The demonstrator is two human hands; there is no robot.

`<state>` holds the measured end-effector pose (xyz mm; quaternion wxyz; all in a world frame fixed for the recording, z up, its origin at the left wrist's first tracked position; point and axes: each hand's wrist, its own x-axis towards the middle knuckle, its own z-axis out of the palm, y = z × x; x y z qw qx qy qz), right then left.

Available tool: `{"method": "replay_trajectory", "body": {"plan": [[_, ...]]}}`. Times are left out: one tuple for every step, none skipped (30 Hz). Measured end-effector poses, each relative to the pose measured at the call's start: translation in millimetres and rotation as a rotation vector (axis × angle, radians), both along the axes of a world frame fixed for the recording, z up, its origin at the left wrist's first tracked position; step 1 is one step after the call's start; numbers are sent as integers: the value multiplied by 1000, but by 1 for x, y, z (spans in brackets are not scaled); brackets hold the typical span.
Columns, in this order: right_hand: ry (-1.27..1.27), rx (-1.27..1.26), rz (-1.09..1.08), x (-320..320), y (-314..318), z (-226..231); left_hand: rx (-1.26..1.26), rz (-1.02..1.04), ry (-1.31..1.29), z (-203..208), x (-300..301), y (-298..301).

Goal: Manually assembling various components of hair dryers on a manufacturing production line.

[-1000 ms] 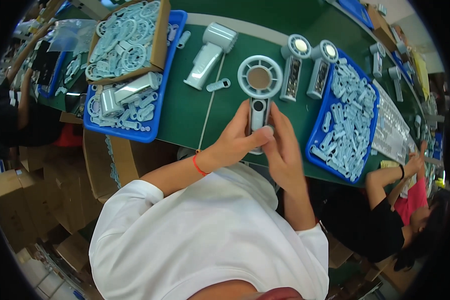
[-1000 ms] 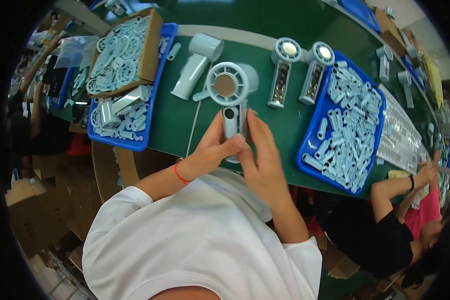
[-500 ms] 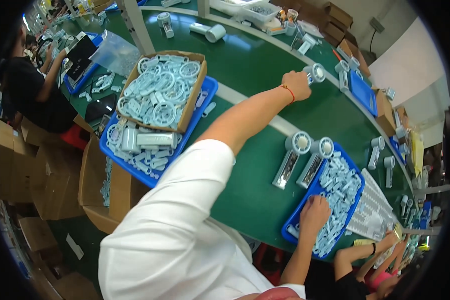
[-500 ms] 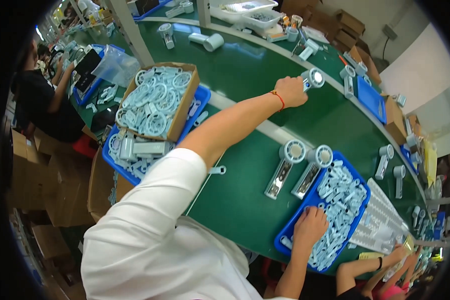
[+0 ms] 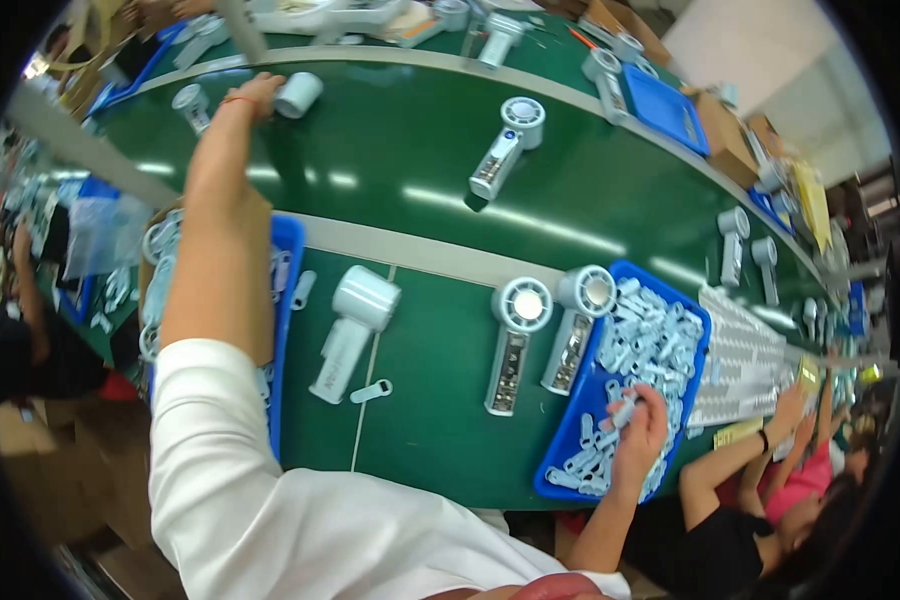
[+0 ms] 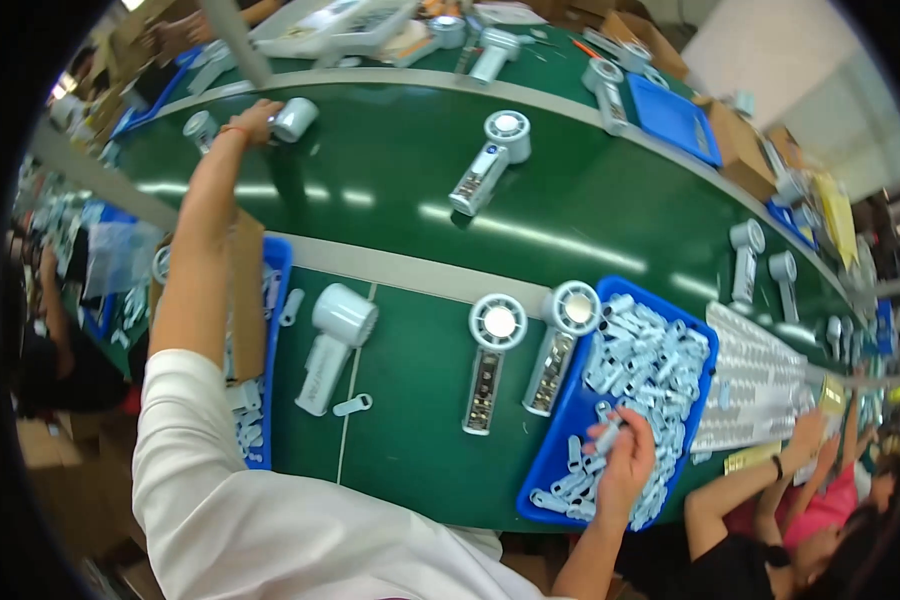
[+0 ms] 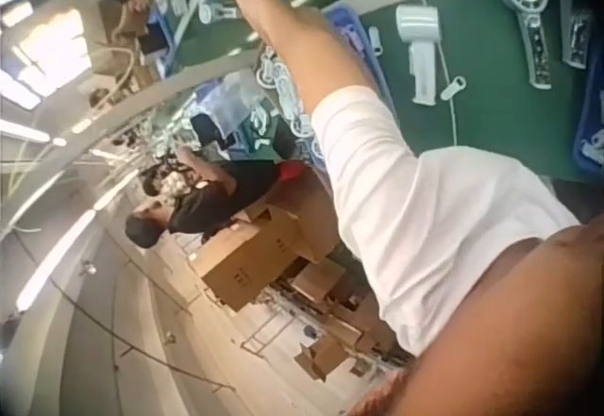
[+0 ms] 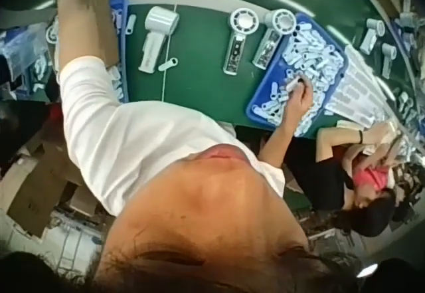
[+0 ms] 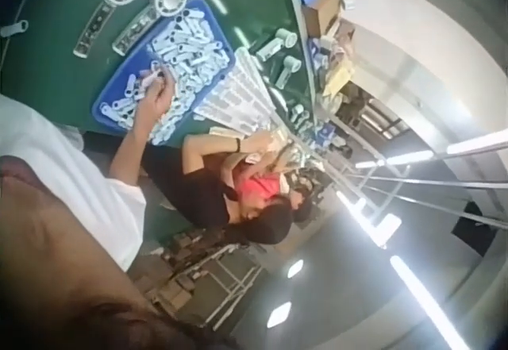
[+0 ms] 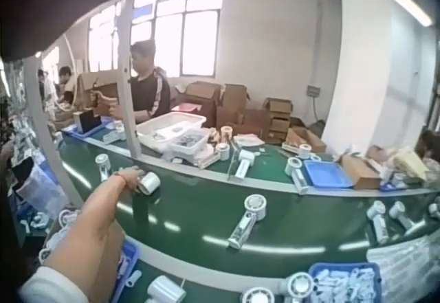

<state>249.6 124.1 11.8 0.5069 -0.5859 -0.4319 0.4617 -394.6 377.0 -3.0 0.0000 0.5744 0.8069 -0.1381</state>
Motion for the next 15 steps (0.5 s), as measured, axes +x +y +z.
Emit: {"method": "replay_trajectory", "body": {"plan": [[24,7,28,-4,-1,0,-49,-26,46,14,32,4],[63,28,93,-9,-1,1,-75,-55,91,25,40,4],[127,34,121,-13,-4,6,-100,-81,136,30,44,3],[124,64,166,-19,-6,10,-36,-165,143,34,37,-6],[116,97,206,-26,-10,14,-37,-176,140,30,25,-7],[117,121,228,-33,-12,20,-10,-189,-36,25,11,-7],[130,121,264,-33,-16,23,15,-197,-210,20,1,-12],[145,122,293,-34,-21,23,165,-303,-242,23,9,-20],[162,180,314,-33,-25,16,232,-268,-362,26,14,-20],[129,195,356,-36,-30,15,296,-229,-482,29,20,-20],[96,206,399,-39,-35,15,454,-243,-645,34,27,-24],[112,190,408,-45,-41,15,468,-149,-921,45,50,-30],[105,167,450,-52,-44,13,479,-35,-1190,62,69,-40],[105,148,533,-57,-47,13,460,-115,-1405,74,43,-52],[116,86,596,-63,-49,13,429,-203,-1630,79,19,-59]]}}
